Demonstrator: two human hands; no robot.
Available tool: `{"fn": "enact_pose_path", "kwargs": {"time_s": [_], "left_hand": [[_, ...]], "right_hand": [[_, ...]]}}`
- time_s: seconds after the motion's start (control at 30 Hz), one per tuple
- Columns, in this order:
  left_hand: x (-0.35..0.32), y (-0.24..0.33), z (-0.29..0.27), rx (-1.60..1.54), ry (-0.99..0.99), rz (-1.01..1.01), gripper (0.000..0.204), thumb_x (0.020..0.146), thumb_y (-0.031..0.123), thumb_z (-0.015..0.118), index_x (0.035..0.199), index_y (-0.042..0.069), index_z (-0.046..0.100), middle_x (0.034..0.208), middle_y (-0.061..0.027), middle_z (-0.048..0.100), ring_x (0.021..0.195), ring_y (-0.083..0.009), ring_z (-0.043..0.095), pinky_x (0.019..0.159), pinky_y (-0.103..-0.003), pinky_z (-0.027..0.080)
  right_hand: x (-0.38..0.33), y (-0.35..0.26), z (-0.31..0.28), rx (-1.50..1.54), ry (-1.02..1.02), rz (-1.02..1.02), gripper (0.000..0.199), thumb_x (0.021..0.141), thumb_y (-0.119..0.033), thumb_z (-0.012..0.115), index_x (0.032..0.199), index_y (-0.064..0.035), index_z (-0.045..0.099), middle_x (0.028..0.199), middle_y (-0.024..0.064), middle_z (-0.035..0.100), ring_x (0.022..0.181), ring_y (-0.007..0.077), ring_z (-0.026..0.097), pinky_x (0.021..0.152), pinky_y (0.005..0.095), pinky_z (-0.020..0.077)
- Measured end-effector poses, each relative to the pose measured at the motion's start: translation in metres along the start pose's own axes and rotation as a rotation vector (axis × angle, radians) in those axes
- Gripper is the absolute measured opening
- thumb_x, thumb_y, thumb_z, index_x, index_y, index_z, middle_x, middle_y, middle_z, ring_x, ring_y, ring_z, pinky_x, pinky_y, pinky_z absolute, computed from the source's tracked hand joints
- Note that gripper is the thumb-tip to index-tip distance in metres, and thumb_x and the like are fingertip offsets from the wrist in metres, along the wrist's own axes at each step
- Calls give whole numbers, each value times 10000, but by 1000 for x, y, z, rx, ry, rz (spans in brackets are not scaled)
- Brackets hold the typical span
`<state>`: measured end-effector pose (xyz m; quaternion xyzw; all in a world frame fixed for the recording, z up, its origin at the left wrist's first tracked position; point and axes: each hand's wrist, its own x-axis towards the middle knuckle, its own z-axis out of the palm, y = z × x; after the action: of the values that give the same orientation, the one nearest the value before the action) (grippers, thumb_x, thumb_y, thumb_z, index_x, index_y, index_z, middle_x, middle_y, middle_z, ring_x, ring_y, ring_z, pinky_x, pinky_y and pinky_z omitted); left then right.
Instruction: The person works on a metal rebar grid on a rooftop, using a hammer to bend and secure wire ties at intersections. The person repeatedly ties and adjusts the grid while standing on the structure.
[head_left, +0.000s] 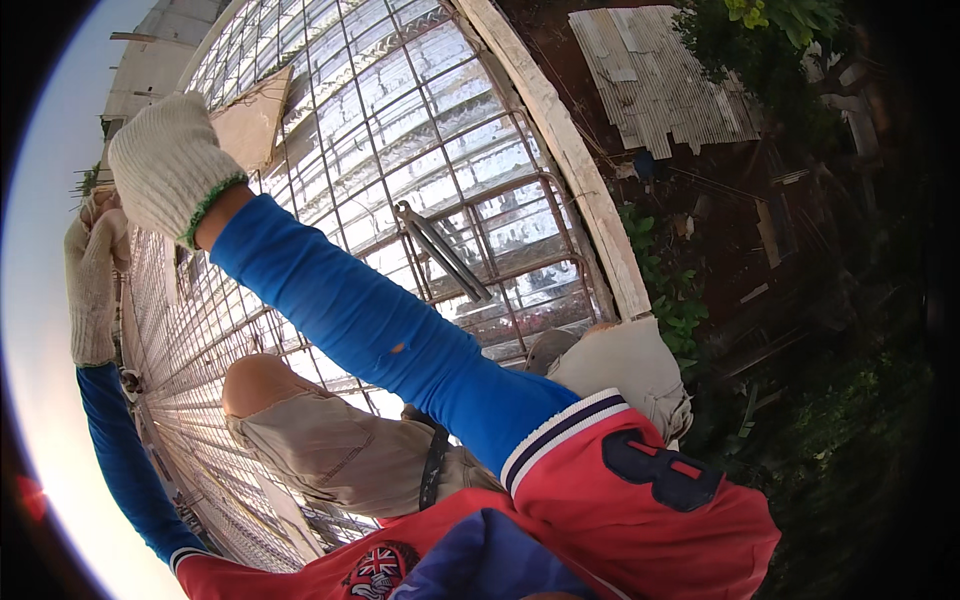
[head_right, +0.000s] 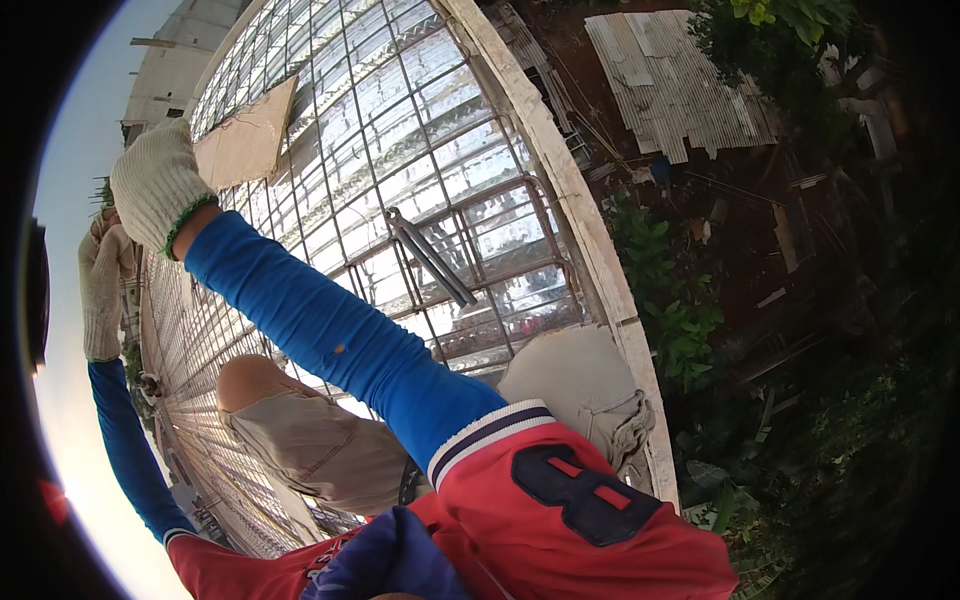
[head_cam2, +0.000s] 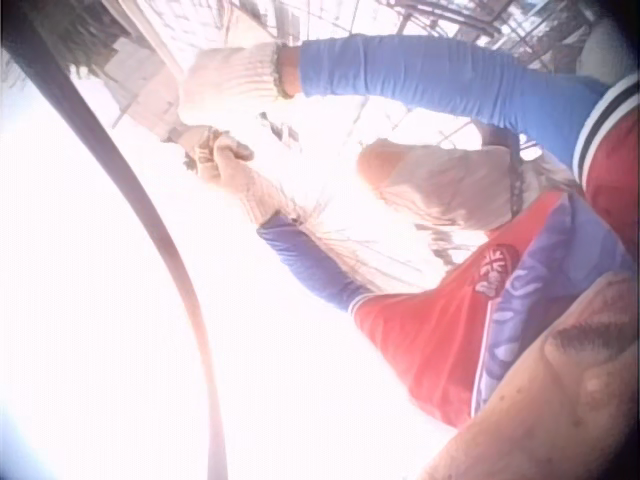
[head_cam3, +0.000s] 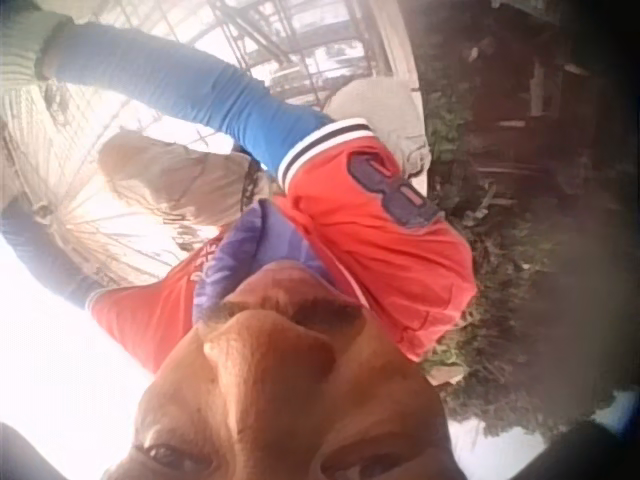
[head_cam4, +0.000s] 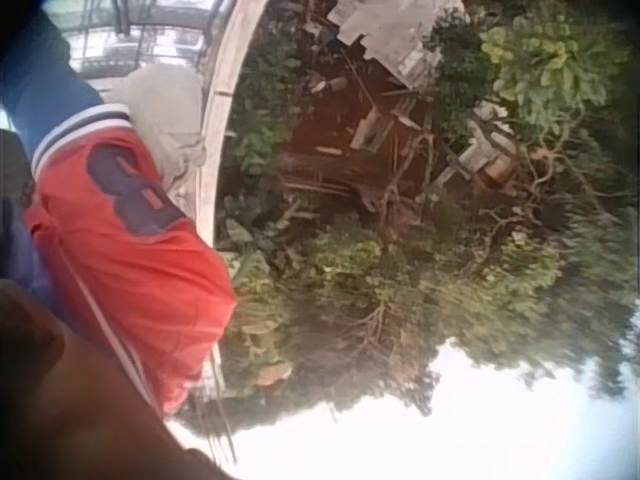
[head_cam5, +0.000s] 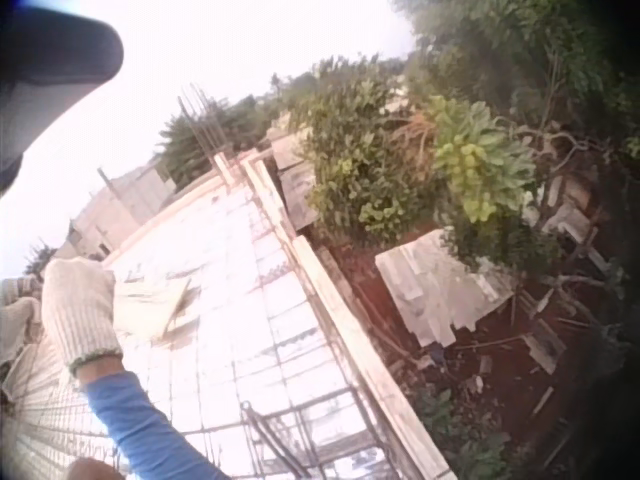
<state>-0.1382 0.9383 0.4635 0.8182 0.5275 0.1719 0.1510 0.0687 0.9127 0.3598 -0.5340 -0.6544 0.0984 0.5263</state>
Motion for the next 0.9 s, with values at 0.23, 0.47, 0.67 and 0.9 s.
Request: {"fn": "enact_pose_path", "kwargs": {"time_s": [0.23, 0.47, 0.67, 0.9], "left_hand": [[30, 27, 17, 31, -82, -19, 452, 1096, 337, 572, 1322, -54, 570, 831, -11, 639, 678, -47, 597, 605, -205, 487], [68, -16, 87, -202, -141, -52, 567, 1025, 408, 603, 1329, -70, 639, 1007, -52, 709, 886, -99, 665, 848, -264, 532], [108, 13, 195, -68, -392, 192, 342, 923, 261, 775, 1166, 21, 769, 1006, -96, 787, 983, -161, 724, 881, -302, 568], [140, -52, 240, -4, -413, 455, 375, 873, 267, 796, 1160, 30, 749, 1008, -144, 773, 935, -269, 742, 862, -371, 583]], "right_hand": [[11, 51, 7, 118, 140, -13, 214, 806, -315, 713, 869, -145, 826, 847, 120, 779, 799, 292, 759, 657, 497, 521], [-21, 108, 14, -40, -200, 24, 263, 826, -364, 729, 884, -125, 822, 857, 136, 780, 784, 306, 769, 641, 528, 562], [-25, 181, -46, 151, -437, 273, 300, 761, -244, 706, 936, -27, 817, 798, 147, 753, 738, 234, 717, 704, 391, 566], [-35, 224, -41, 160, -442, 522, 363, 832, -232, 708, 1108, -11, 792, 974, 116, 766, 948, 194, 714, 862, 340, 551]]}}
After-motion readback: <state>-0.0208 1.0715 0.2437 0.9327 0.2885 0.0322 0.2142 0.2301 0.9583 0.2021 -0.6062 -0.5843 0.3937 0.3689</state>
